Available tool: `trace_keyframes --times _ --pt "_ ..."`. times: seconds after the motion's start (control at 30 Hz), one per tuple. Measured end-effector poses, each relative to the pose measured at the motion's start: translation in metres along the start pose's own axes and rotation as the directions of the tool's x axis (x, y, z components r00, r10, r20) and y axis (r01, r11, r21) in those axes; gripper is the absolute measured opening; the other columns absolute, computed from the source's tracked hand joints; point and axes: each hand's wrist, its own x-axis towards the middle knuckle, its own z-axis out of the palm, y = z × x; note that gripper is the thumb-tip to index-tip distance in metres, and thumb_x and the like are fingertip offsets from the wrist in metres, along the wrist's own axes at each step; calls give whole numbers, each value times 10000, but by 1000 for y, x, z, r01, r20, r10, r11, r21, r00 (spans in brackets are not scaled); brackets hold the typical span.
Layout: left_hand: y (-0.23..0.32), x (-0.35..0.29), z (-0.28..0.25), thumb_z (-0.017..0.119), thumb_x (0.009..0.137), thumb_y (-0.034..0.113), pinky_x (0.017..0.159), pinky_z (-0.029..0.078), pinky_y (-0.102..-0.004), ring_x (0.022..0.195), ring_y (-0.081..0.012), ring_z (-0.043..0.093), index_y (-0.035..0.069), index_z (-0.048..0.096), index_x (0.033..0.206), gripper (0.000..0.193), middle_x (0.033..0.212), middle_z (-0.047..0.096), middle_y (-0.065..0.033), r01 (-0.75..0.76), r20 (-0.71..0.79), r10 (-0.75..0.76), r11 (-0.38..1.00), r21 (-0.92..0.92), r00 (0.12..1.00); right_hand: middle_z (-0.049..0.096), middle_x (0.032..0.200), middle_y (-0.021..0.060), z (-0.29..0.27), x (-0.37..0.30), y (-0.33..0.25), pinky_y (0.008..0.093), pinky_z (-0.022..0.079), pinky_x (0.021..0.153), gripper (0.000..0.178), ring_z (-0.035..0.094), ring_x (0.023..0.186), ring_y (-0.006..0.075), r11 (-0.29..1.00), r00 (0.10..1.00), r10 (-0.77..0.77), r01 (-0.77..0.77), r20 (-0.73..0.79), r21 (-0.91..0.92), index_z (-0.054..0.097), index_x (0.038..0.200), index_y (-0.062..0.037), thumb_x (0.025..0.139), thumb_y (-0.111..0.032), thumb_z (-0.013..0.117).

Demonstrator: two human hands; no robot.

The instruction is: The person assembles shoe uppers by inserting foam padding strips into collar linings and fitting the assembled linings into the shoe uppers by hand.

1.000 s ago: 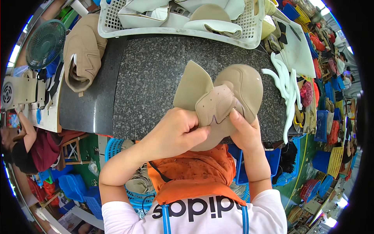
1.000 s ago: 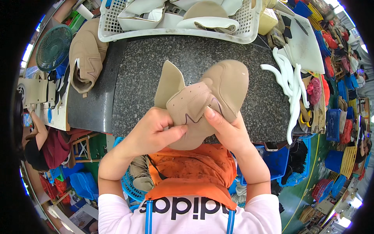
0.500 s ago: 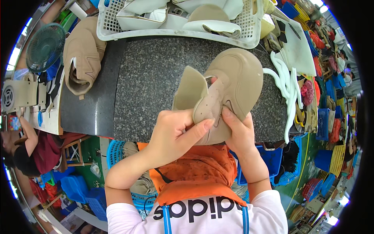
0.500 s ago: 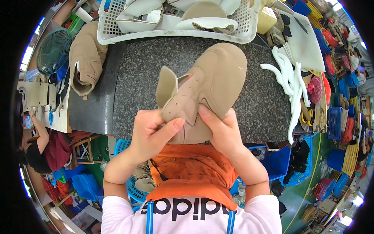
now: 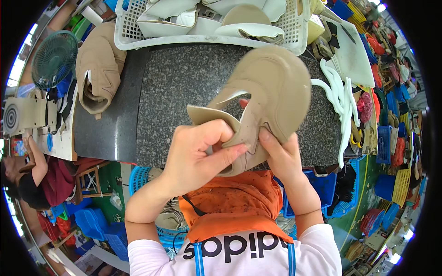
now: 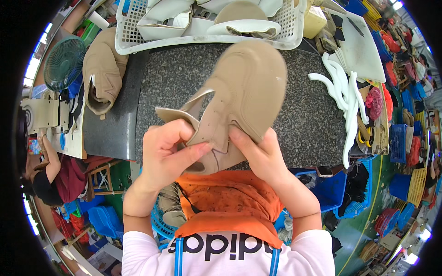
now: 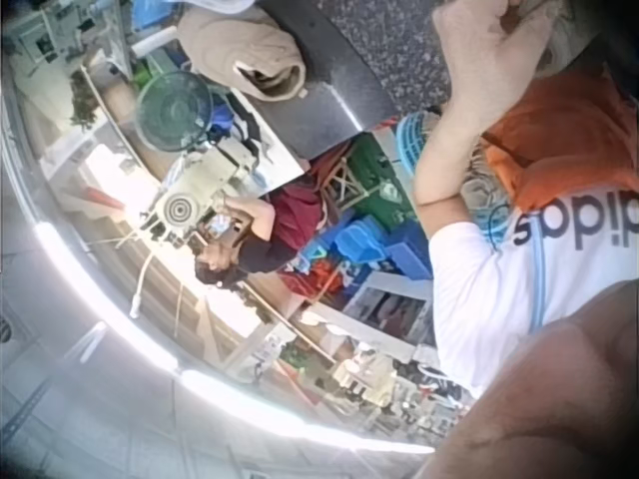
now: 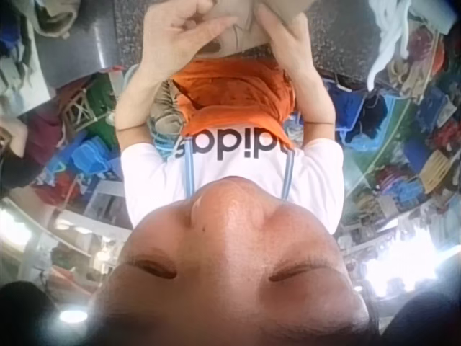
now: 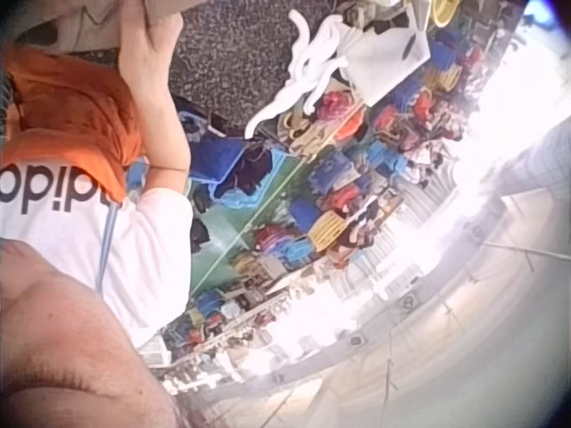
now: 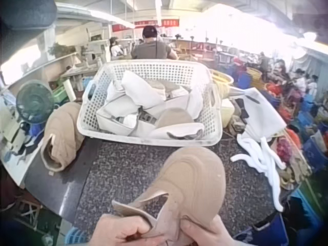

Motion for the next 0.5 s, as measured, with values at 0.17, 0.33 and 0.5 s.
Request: trace_keyframes --times 0.17,0.33,0.5 --pt "-14 -1 -10 699 737 13 654 496 -334 708 -285 623 20 627 881 161 800 641 -89 -224 95 225 974 -21 970 535 1295 172 -8 1 -4 365 416 1002 566 523 1187 264 998 966 -36 48 256 -41 434 1330 21 806 -49 638" --pt "-50 -3 -17 618 747 -66 802 484 -376 912 -312 606 24 616 904 181 976 622 -131 -123 -238 266 865 486 934 611 1071 144 -56 50 1 409 493 839 562 593 989 303 -54 735 -243 641 633 -765 541 1240 -122 695 3 596" --pt "-3 -14 7 571 727 -96 921 476 -391 1068 -317 580 0 590 993 283 1064 610 -171 -567 153 552 745 351 820 581 1117 209 -56 51 14 431 482 842 718 594 1005 327 13 759 -81 649 646 -761 383 1376 -77 707 -73 643"
